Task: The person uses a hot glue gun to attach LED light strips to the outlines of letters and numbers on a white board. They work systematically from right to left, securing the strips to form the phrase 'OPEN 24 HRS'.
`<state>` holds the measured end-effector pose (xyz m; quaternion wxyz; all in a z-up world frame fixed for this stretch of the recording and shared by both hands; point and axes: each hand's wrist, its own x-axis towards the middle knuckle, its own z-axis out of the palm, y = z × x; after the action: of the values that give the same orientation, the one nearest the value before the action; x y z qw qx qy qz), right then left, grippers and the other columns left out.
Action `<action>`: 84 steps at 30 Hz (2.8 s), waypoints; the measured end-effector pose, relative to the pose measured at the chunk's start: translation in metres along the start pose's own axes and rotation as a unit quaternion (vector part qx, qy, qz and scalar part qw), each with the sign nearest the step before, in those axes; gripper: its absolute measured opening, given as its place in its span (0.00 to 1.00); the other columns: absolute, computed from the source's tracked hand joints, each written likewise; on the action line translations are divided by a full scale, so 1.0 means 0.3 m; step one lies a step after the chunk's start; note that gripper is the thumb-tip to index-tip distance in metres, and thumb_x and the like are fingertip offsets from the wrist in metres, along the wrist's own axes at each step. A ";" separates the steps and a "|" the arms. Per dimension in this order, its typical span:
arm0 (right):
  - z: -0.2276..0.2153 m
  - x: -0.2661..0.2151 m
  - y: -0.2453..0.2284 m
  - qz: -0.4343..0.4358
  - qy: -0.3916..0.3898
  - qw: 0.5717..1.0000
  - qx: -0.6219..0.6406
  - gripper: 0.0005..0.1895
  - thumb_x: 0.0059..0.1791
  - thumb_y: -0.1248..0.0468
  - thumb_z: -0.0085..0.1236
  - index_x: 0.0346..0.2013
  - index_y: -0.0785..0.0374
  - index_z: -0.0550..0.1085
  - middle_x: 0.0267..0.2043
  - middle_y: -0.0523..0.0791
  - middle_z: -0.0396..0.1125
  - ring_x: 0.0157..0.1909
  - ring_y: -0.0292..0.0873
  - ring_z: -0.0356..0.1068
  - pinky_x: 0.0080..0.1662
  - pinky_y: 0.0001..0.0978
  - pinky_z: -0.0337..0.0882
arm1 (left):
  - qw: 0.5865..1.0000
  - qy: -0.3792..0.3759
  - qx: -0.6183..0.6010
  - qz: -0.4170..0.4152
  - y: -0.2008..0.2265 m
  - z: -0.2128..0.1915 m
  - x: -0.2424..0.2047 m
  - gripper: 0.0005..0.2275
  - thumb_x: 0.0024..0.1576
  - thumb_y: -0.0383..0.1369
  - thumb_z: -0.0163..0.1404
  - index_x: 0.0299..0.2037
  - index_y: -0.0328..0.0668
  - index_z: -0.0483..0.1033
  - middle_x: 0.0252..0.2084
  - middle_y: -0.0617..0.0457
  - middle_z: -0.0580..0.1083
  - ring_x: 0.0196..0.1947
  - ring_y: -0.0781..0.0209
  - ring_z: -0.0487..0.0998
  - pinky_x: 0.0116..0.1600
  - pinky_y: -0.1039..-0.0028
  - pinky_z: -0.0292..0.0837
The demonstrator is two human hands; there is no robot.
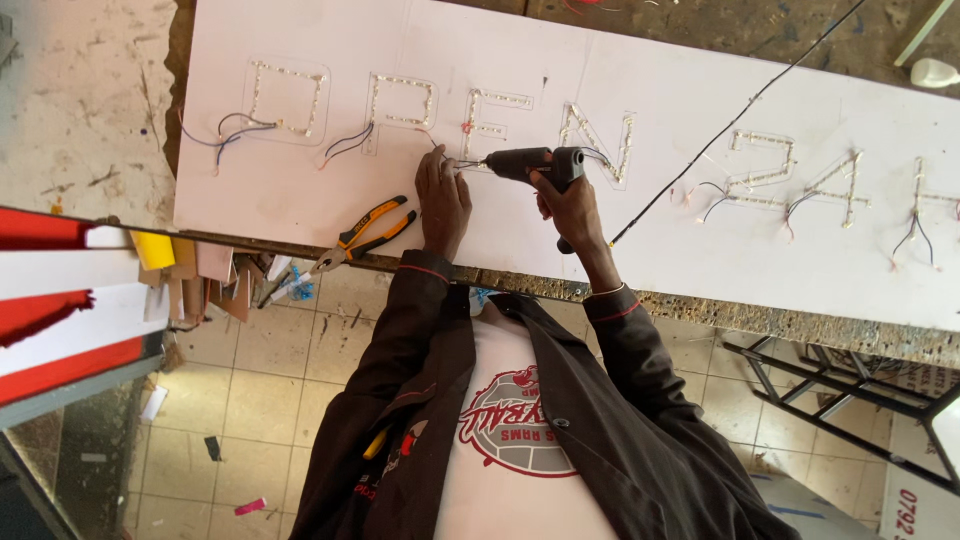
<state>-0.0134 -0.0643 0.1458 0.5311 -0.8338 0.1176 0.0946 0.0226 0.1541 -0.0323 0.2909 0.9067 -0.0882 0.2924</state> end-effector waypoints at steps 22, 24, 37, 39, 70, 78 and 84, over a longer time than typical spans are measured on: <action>0.055 0.076 -0.039 0.002 -0.002 1.000 -0.030 0.30 0.58 0.39 0.64 0.20 0.52 0.73 0.15 0.41 0.68 0.25 0.44 0.74 0.41 0.38 0.74 | 1.000 -0.003 0.008 -0.009 -0.015 0.011 0.003 0.04 0.72 0.29 0.45 0.50 0.39 0.72 0.67 0.41 0.72 0.69 0.40 0.72 0.75 0.51 0.67; 0.042 0.068 -0.052 0.012 0.015 0.999 -0.047 0.31 0.58 0.39 0.65 0.20 0.53 0.70 0.14 0.41 0.67 0.25 0.44 0.74 0.42 0.39 0.74 | 1.000 0.004 -0.005 -0.013 -0.001 -0.001 0.007 0.03 0.71 0.27 0.46 0.50 0.38 0.71 0.67 0.40 0.72 0.68 0.37 0.73 0.73 0.49 0.68; -0.011 0.102 0.010 0.008 0.054 0.998 -0.023 0.29 0.58 0.41 0.63 0.19 0.52 0.73 0.14 0.41 0.67 0.22 0.43 0.74 0.39 0.36 0.74 | 1.000 -0.012 -0.001 -0.023 -0.002 -0.008 0.005 0.02 0.69 0.27 0.49 0.49 0.40 0.72 0.67 0.42 0.72 0.69 0.40 0.73 0.75 0.51 0.66; 0.000 0.120 -0.014 -0.007 0.074 0.997 0.024 0.25 0.57 0.43 0.65 0.22 0.51 0.75 0.15 0.40 0.69 0.22 0.39 0.75 0.37 0.32 0.75 | 0.999 -0.022 0.008 -0.030 0.003 -0.009 0.009 0.02 0.69 0.27 0.49 0.49 0.41 0.73 0.67 0.43 0.72 0.70 0.41 0.72 0.76 0.52 0.65; 0.075 0.242 0.026 -0.010 0.049 0.997 0.053 0.22 0.57 0.43 0.67 0.33 0.55 0.73 0.17 0.39 0.69 0.20 0.37 0.72 0.33 0.31 0.74 | 1.000 -0.006 0.008 -0.010 -0.015 0.011 -0.003 0.12 0.65 0.29 0.57 0.55 0.42 0.71 0.67 0.43 0.72 0.70 0.40 0.73 0.75 0.50 0.66; 0.050 0.190 -0.015 -0.007 0.053 0.997 0.058 0.21 0.56 0.46 0.68 0.33 0.57 0.74 0.16 0.42 0.67 0.19 0.39 0.72 0.32 0.31 0.76 | 1.000 -0.007 -0.002 -0.020 -0.011 0.004 0.000 0.12 0.66 0.28 0.57 0.56 0.41 0.71 0.67 0.42 0.73 0.70 0.40 0.73 0.75 0.49 0.67; 0.091 0.229 0.072 -0.015 0.051 0.993 0.101 0.19 0.57 0.50 0.69 0.40 0.62 0.74 0.19 0.43 0.70 0.20 0.37 0.72 0.28 0.30 0.77 | 0.999 -0.022 -0.003 -0.030 -0.001 -0.015 0.008 0.11 0.66 0.28 0.57 0.55 0.43 0.70 0.66 0.44 0.72 0.70 0.41 0.72 0.75 0.49 0.66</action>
<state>0.0449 -0.0550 0.0964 0.6072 -0.7813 0.1412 0.0317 0.0226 0.1570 -0.0281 0.3003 0.9141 -0.0685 0.2636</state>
